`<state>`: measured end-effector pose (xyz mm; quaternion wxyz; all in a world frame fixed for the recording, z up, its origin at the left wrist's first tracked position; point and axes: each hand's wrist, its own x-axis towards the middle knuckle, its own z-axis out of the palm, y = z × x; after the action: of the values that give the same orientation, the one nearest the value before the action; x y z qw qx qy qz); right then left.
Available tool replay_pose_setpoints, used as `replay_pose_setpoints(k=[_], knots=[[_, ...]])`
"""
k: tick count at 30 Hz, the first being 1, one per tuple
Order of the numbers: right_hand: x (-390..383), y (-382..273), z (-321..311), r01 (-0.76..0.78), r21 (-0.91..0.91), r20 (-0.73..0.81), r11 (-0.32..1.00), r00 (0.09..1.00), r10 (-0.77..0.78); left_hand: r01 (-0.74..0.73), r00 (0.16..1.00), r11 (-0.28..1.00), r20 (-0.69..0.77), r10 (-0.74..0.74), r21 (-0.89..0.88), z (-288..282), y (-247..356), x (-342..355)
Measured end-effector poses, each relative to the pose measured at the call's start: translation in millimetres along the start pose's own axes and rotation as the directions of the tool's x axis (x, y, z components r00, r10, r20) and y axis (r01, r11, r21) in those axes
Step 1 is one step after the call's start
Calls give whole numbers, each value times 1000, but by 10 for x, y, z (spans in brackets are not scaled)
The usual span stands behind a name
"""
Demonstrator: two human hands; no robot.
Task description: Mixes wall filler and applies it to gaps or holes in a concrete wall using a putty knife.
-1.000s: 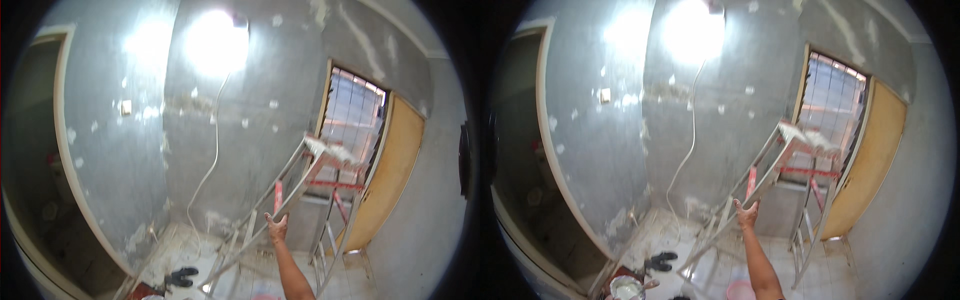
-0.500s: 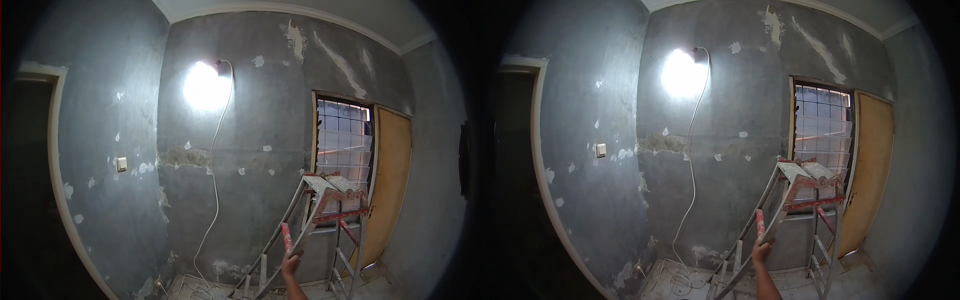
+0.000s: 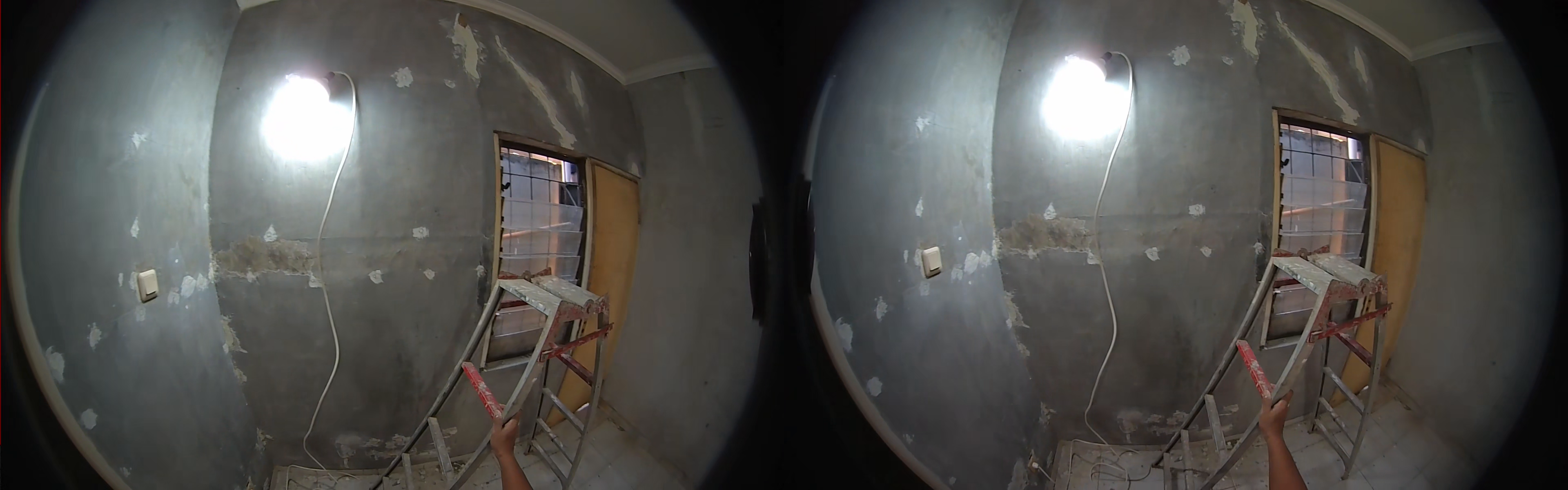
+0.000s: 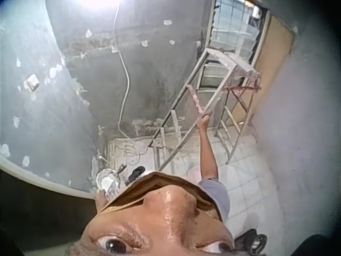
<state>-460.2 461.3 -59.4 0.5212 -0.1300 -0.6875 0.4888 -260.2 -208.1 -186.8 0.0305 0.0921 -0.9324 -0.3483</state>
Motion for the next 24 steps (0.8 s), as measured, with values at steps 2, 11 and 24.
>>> replay_pose_setpoints(k=[2, 11, 24], knots=[[-34, -168, 24, 5, -106, -5, 994, 1000, -6, -12, 999, 999, 45, 9, 46, -125, 140, 148], [-67, -230, 33, -15, -108, -49, 994, 999, 10, -97, 972, 993, 207, 109, -71, -626, 1201, 984], [-16, -31, 19, -33, -183, -103, 983, 995, 14, -266, 898, 912, 265, 352, -312, -469, 1768, 2224]])
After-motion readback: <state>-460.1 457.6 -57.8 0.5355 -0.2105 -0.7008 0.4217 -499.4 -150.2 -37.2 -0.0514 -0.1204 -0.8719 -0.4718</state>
